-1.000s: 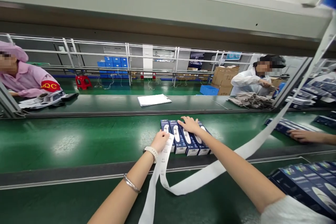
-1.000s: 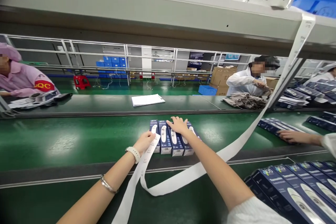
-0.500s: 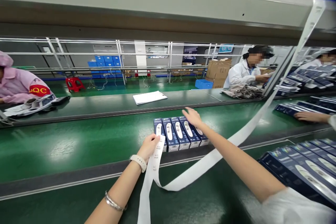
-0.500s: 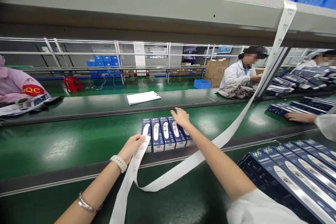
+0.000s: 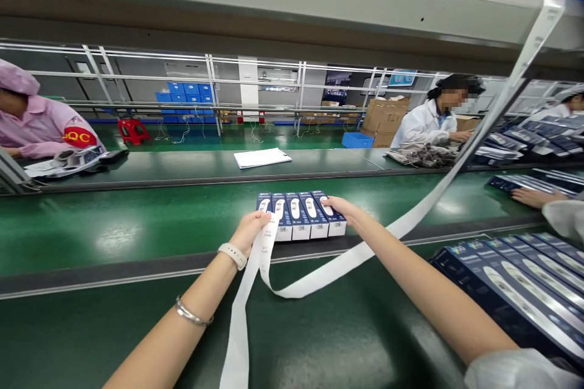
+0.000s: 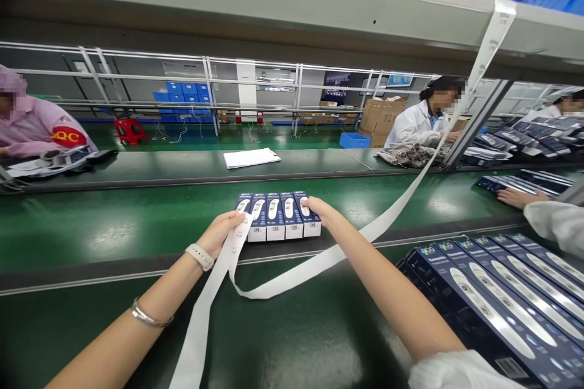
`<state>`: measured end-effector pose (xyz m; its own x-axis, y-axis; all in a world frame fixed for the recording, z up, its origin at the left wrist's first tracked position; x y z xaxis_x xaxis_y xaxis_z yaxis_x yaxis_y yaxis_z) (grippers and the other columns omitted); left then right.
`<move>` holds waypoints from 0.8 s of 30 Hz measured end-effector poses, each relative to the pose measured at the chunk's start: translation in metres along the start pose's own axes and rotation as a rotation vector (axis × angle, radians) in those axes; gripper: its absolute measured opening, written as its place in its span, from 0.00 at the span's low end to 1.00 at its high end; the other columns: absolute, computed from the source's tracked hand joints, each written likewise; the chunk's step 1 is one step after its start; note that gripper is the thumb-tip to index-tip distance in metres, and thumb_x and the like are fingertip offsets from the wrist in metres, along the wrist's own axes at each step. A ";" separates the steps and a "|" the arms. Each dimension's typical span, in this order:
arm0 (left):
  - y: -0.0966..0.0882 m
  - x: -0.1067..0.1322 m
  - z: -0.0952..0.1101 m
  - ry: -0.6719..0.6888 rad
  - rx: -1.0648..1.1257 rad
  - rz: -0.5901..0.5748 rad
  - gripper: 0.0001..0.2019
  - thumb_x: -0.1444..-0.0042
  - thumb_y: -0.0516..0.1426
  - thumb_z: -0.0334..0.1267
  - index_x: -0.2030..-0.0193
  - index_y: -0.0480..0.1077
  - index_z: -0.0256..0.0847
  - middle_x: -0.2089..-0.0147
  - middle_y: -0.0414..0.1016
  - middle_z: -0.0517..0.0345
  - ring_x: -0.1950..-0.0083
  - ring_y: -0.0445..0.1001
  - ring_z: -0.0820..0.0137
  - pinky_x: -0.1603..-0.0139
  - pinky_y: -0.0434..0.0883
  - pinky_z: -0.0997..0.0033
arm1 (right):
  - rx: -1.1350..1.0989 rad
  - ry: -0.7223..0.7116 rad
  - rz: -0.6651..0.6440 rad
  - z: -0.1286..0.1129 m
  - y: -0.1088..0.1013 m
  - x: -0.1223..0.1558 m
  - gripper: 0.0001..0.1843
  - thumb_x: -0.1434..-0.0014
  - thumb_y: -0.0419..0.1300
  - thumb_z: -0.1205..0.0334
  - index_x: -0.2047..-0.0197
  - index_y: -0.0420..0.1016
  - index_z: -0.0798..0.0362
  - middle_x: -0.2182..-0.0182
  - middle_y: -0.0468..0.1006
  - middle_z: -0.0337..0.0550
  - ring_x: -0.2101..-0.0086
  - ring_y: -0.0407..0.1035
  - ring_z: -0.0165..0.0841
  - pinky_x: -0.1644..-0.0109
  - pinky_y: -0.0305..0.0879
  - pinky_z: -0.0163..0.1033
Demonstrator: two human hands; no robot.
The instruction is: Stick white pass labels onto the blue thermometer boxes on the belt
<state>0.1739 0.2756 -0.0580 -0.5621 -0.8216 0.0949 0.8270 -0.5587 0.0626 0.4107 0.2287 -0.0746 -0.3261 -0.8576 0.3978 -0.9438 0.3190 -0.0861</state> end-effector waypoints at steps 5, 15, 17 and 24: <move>-0.002 0.051 0.008 -0.046 0.000 0.018 0.15 0.57 0.60 0.45 0.79 0.60 0.37 0.79 0.57 0.65 0.80 0.55 0.78 0.78 0.54 0.77 | -0.049 0.096 -0.001 0.024 0.013 0.047 0.12 0.44 0.52 0.62 0.59 0.66 0.61 0.70 0.76 0.52 0.71 0.73 0.38 0.67 0.72 0.44; 0.005 0.205 0.012 -0.109 0.023 0.096 0.11 0.51 0.57 0.45 0.73 0.69 0.38 0.70 0.71 0.56 0.66 0.68 0.68 0.64 0.65 0.72 | -0.186 -0.005 -0.064 0.039 0.049 0.181 0.20 0.46 0.55 0.66 0.49 0.62 0.50 0.64 0.76 0.46 0.70 0.72 0.36 0.67 0.72 0.44; 0.007 0.236 0.007 -0.146 0.030 0.099 0.11 0.49 0.56 0.45 0.73 0.70 0.39 0.67 0.71 0.57 0.63 0.68 0.68 0.61 0.66 0.72 | -0.195 -0.002 -0.089 0.048 0.058 0.208 0.22 0.47 0.57 0.66 0.48 0.61 0.48 0.63 0.76 0.45 0.69 0.73 0.37 0.66 0.72 0.46; -0.016 0.319 0.013 -0.214 0.066 0.308 0.11 0.52 0.59 0.46 0.64 0.72 0.45 0.50 0.69 0.55 0.54 0.68 0.59 0.58 0.70 0.66 | -0.207 -0.058 -0.158 0.064 0.099 0.268 0.27 0.48 0.60 0.62 0.46 0.58 0.41 0.56 0.74 0.41 0.61 0.72 0.38 0.61 0.72 0.45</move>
<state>-0.0180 0.0240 -0.0156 -0.2797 -0.9038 0.3239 0.9595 -0.2747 0.0622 0.2264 0.0046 -0.0353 -0.1837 -0.9232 0.3375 -0.9542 0.2499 0.1642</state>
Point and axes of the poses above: each hand's wrist, its own x-axis away from the middle knuckle, its own y-axis out of the palm, z = x × y, the point moved 8 cm from there along -x, towards the middle knuckle
